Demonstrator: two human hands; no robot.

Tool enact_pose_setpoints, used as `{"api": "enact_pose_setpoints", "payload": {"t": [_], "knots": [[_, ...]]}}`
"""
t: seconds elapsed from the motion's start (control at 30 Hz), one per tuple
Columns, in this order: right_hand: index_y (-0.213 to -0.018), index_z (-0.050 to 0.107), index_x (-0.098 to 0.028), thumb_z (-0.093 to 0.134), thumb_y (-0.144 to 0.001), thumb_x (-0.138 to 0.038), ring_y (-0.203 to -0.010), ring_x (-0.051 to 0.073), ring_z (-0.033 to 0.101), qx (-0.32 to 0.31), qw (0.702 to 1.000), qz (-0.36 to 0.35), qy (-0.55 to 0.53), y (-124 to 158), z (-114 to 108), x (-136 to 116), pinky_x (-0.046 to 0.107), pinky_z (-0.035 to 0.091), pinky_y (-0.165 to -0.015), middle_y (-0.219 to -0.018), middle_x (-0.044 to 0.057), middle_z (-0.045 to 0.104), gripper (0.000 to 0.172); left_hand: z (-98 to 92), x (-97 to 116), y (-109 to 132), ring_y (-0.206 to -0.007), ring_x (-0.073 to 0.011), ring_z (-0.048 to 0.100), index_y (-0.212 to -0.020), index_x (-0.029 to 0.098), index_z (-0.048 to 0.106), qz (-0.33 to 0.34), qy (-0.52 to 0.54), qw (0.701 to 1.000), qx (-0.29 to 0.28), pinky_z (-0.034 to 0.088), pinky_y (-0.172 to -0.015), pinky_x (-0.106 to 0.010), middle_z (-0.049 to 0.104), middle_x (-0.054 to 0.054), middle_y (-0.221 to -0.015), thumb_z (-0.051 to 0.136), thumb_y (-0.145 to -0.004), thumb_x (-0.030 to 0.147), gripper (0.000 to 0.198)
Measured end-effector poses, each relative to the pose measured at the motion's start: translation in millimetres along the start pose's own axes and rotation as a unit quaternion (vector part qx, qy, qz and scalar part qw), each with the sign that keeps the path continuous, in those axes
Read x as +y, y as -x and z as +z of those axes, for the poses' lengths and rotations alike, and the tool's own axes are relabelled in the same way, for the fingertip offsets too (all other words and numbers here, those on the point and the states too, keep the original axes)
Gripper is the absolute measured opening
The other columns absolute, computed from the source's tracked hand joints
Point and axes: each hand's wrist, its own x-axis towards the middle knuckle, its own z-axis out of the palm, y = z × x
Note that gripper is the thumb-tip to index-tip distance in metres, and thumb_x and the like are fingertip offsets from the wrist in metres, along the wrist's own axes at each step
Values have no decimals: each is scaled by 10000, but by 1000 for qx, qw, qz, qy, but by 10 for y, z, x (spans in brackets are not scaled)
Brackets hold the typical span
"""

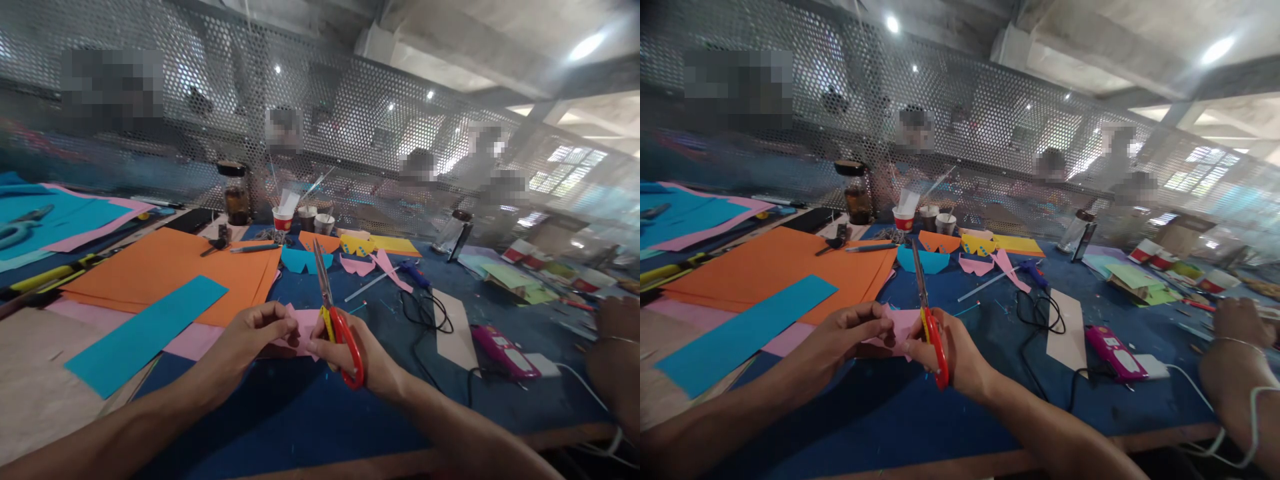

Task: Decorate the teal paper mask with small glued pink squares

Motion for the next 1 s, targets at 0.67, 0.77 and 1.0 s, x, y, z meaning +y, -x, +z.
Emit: {"api": "enact_pose_setpoints", "payload": {"t": [0.67,0.77,1.0], "knots": [[-856,426,-201,451,-971,-670,-594,81,387,-104,970,44,216,182,87,-212,200,295,-505,-714,-42,439,483,-97,180,42,-718,-159,631,-671,201,639,90,40,991,86,536,-712,-269,654,3,-724,703,-830,297,196],[-853,427,-203,449,-971,-668,-604,90,389,-102,965,34,239,178,89,-215,209,289,-506,-715,-36,452,480,-96,178,48,-704,-158,624,-678,202,649,91,42,991,89,531,-700,-267,659,1,-725,700,-820,282,170],[-841,428,-208,457,-979,-643,-584,90,380,-99,962,40,251,181,106,-247,214,282,-501,-695,-44,444,457,-64,191,87,-696,-155,602,-653,211,601,94,25,993,71,526,-697,-263,629,16,-709,680,-849,295,228]]}}
